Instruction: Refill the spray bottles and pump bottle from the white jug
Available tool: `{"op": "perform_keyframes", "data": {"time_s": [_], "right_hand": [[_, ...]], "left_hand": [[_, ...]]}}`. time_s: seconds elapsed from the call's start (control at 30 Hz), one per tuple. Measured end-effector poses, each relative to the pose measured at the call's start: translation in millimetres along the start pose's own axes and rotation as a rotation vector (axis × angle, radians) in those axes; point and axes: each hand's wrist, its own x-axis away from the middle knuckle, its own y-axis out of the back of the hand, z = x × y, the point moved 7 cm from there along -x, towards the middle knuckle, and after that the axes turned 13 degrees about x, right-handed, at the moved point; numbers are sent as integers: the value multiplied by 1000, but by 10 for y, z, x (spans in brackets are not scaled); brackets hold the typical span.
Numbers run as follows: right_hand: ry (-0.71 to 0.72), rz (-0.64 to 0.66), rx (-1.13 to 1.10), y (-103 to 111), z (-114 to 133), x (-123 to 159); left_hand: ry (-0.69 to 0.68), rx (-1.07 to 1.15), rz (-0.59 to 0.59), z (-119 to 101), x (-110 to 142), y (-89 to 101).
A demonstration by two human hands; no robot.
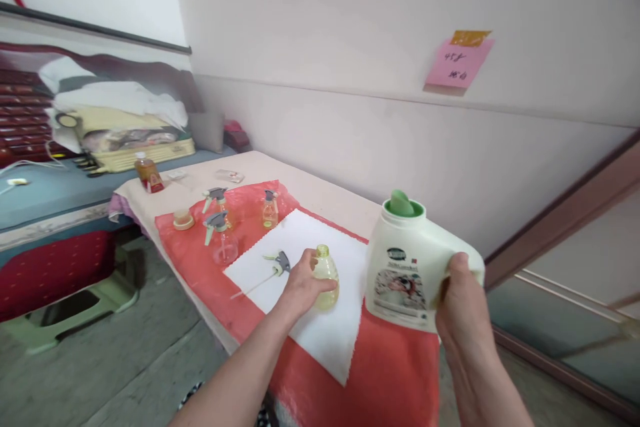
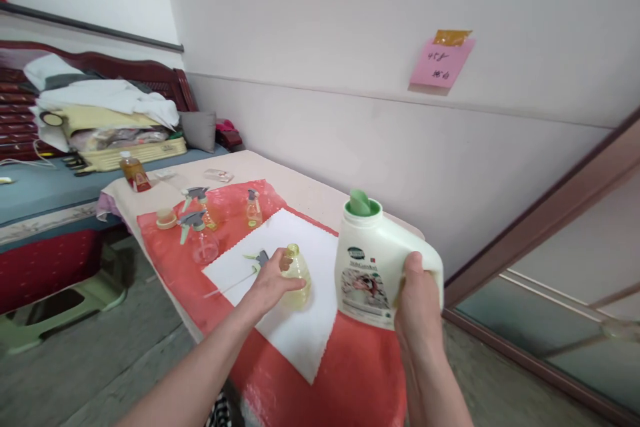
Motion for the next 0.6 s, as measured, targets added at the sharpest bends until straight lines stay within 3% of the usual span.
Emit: {"op": "perform_keyframes", "data": {"time_s": [0.07, 0.13, 0.23, 0.33, 0.47, 0.6], "right_hand": [[-189, 58, -283, -409, -37, -9], [-220, 78, -428, -810, 28, -45], [-185, 133, -445, -1323, 69, -99], [-200, 183, -361, -1633, -67, -73], [-238, 268, -188, -1680, -286, 114], [-263, 369, -82, -1400, -403, 453]], "left_hand": [[39, -34, -28, 47, -14, 59], [48, -52, -26, 80, -30, 81], [51, -70, -8, 125, -59, 69], [61, -104, 23, 165, -88, 21], [69, -149, 22, 189, -127, -12], [75, -111, -6, 175, -141, -17]]}}
